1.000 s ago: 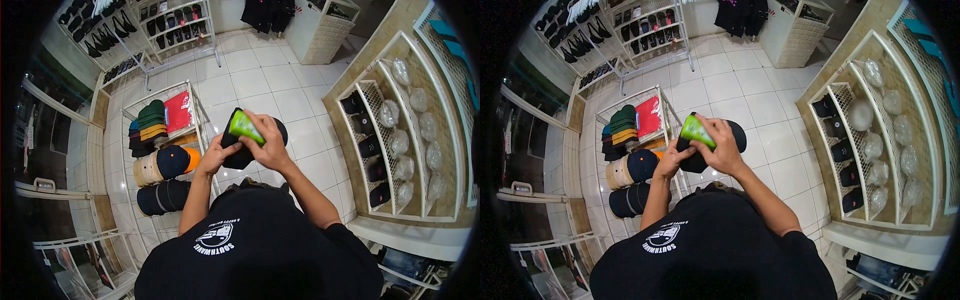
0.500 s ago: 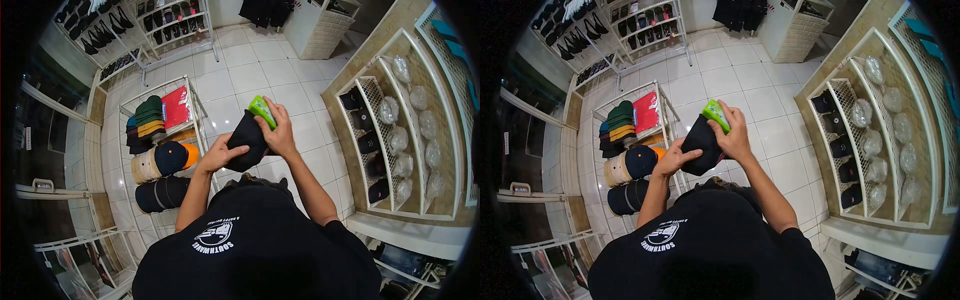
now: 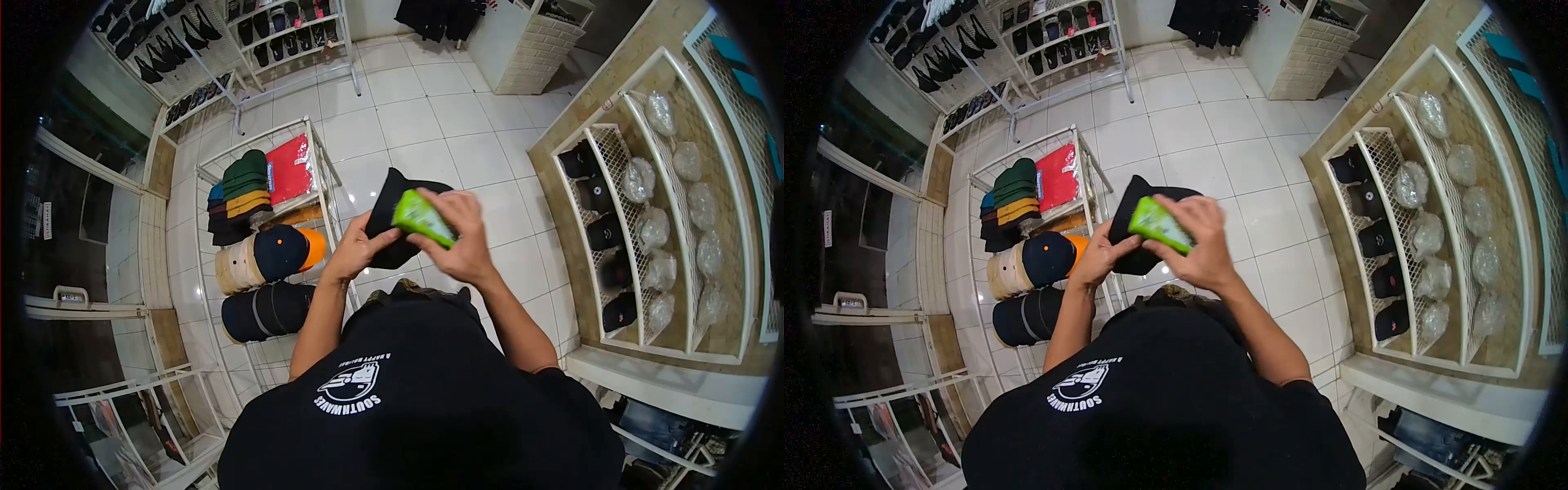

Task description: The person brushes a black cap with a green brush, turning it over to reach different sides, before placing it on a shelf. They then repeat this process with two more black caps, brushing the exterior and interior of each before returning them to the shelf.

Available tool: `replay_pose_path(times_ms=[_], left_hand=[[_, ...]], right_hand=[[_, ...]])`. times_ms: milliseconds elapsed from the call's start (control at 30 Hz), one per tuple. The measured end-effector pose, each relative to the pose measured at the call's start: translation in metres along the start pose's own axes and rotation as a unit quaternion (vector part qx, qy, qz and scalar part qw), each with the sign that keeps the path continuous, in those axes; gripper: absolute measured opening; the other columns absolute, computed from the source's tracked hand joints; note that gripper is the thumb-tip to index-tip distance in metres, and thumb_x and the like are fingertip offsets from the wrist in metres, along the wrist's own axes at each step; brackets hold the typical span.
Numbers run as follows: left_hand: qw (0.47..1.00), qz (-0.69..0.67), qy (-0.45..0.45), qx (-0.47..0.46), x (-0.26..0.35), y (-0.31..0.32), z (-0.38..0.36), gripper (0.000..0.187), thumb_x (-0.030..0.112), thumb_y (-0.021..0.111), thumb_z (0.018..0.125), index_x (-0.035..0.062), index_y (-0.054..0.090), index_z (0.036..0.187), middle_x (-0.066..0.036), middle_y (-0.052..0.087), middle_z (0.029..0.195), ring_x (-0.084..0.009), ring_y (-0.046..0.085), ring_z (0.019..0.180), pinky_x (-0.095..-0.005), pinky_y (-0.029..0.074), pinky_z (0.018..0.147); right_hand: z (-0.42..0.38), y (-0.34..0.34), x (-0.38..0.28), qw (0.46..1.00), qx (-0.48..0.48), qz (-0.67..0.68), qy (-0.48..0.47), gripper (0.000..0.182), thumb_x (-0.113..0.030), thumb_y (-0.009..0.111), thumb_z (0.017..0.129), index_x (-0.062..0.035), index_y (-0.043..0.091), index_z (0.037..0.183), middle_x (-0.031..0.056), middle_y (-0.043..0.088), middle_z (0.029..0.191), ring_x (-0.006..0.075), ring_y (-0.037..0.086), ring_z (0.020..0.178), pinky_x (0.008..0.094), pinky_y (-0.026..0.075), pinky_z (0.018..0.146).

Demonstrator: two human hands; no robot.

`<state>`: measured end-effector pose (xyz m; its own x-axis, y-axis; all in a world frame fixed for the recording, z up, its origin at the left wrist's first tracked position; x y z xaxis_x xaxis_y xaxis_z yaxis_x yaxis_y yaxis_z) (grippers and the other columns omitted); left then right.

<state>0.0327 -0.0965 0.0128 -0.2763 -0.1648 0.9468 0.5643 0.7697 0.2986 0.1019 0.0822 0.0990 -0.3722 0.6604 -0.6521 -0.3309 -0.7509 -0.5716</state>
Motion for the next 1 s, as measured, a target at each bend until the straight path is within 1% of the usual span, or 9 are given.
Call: replay_pose_path(times_ms=[100,200,300,433,500,533,667,833,1000], left_hand=[[0.995,-0.075,0.054,0.036,0.018,0.006,-0.004,0.035,0.008,0.073,0.093,-0.0013,0.063,0.125,-0.006,0.071,0.112,-0.0133,0.067,0.099,-0.0281,0.055,0.089],[0.990,-0.117,0.080,0.018,0.013,0.006,-0.002,0.035,0.009,0.074,0.093,-0.0012,0.063,0.125,-0.008,0.071,0.113,-0.0142,0.068,0.101,-0.0288,0.054,0.091],[0.994,-0.093,0.060,-0.011,0.012,0.005,0.002,0.033,0.011,0.074,0.093,-0.0020,0.064,0.122,-0.008,0.071,0.114,-0.0138,0.067,0.102,-0.0293,0.054,0.092],[0.997,-0.066,0.027,0.025,0.014,0.011,0.007,0.031,0.018,0.074,0.095,-0.0029,0.067,0.117,-0.006,0.073,0.105,-0.0117,0.068,0.093,-0.0264,0.055,0.085],[0.998,-0.044,0.037,0.030,0.012,0.017,0.008,0.031,0.020,0.073,0.097,-0.0028,0.067,0.118,-0.004,0.073,0.102,-0.0099,0.067,0.089,-0.0256,0.054,0.082],[0.999,-0.018,0.032,0.022,0.007,0.019,0.010,0.029,0.018,0.072,0.098,-0.0024,0.067,0.118,-0.003,0.072,0.102,-0.0092,0.066,0.089,-0.0258,0.054,0.082],[0.999,0.032,0.024,-0.031,-0.004,0.032,0.013,0.022,0.015,0.071,0.098,0.0013,0.068,0.115,0.000,0.071,0.101,-0.0065,0.063,0.089,-0.0249,0.052,0.081],[0.993,-0.084,0.064,0.048,0.018,0.009,0.011,0.031,0.014,0.066,0.100,0.0001,0.064,0.127,-0.008,0.071,0.118,-0.0151,0.069,0.102,-0.0316,0.055,0.092],[0.974,-0.200,0.052,0.096,0.013,0.012,0.018,0.027,0.017,0.069,0.099,0.0014,0.067,0.121,-0.008,0.073,0.114,-0.0148,0.071,0.098,-0.0303,0.058,0.087]], right_hand=[[-0.001,-0.034,0.027,0.988,0.136,-0.075,0.011,0.063,-0.019,0.086,0.078,-0.0060,0.064,0.135,0.0100,0.064,0.105,0.0274,0.056,0.107,0.0414,0.043,0.100],[-0.006,-0.029,0.050,0.976,0.112,0.133,0.134,0.063,-0.015,0.086,0.080,-0.0043,0.063,0.137,0.0100,0.061,0.101,0.0233,0.059,0.098,0.0353,0.048,0.091],[-0.005,-0.032,0.041,0.990,0.118,0.055,0.062,0.064,-0.014,0.086,0.080,-0.0044,0.062,0.139,0.0098,0.059,0.097,0.0205,0.060,0.087,0.0299,0.049,0.082],[-0.005,-0.032,0.034,0.993,0.055,0.062,0.085,0.066,-0.019,0.086,0.078,-0.0076,0.063,0.139,0.0098,0.061,0.102,0.0244,0.059,0.098,0.0367,0.046,0.093],[-0.007,-0.028,0.009,0.968,0.070,-0.235,-0.059,0.069,-0.027,0.085,0.076,-0.0102,0.063,0.139,0.0091,0.063,0.110,0.0294,0.053,0.112,0.0459,0.035,0.104],[-0.010,-0.018,0.014,0.973,0.085,-0.211,-0.041,0.071,-0.034,0.083,0.076,-0.0115,0.063,0.140,0.0081,0.063,0.116,0.0318,0.047,0.120,0.0516,0.026,0.107],[0.010,0.005,0.000,0.988,0.051,-0.126,-0.075,0.067,-0.029,0.078,0.083,-0.0119,0.057,0.145,0.0099,0.060,0.122,0.0300,0.054,0.108,0.0435,0.040,0.093],[-0.011,0.003,0.025,0.985,0.091,-0.108,-0.101,0.073,-0.020,0.081,0.080,-0.0115,0.054,0.146,0.0121,0.059,0.124,0.0316,0.054,0.111,0.0443,0.040,0.094],[-0.027,0.010,0.053,0.992,0.117,-0.025,-0.040,0.072,-0.013,0.079,0.081,-0.0060,0.050,0.146,0.0161,0.056,0.126,0.0339,0.053,0.111,0.0444,0.041,0.098]])
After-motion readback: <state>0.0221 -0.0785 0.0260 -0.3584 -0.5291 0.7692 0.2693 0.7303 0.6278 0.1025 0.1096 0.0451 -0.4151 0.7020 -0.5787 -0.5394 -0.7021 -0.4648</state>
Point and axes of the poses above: each hand's wrist, its own z-axis towards the middle knuckle, its own y-axis out of the palm, x = y × z, the point moved 5 cm from there along z, towards the middle knuckle
